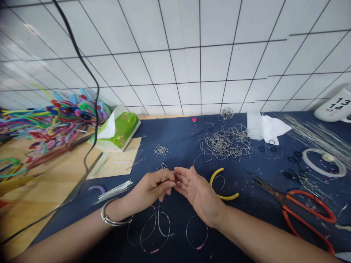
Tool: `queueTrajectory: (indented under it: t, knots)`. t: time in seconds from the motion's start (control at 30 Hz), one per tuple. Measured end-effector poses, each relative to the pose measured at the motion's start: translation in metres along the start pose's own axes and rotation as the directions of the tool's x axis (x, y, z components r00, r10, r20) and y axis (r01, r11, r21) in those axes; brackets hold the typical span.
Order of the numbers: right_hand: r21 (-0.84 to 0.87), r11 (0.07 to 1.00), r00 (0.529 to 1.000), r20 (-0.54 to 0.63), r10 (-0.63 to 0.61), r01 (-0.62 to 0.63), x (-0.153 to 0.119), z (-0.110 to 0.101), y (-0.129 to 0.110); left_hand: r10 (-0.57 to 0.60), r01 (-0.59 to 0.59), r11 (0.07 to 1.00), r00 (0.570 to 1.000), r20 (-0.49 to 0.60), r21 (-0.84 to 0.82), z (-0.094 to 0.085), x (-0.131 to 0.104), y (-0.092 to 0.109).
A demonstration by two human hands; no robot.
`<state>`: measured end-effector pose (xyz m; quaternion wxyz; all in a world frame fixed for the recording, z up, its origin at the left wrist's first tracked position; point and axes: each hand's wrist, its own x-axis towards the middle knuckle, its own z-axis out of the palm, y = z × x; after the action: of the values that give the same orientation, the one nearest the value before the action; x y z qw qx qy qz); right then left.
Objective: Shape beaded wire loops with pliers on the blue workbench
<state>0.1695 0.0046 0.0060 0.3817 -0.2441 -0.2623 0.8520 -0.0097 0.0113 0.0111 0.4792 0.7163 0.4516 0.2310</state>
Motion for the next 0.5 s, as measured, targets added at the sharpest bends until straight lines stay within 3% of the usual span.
queueTrajectory:
  t: [0.13, 0.23, 0.5]
  knots:
    - [0.013, 1.000, 1.000, -0.010, -0.009, 0.009, -0.0001, 0.0021, -0.0016, -0.037, 0.055, 0.934, 0.998, 0.057, -0.353, 0.0041, 0.0009, -0.0038]
    - [0.010, 1.000, 1.000, 0.006, -0.025, 0.025, 0.0001, 0.0017, -0.0007, -0.031, 0.074, 0.857, 0.995, 0.093, -0.510, 0.0058, 0.0007, -0.0052]
    - [0.041, 0.999, 1.000, -0.013, -0.012, 0.013, 0.0005, -0.0005, 0.0000, -0.059, 0.083, 0.844, 0.996, 0.061, -0.531, 0.0066, -0.0005, -0.0071]
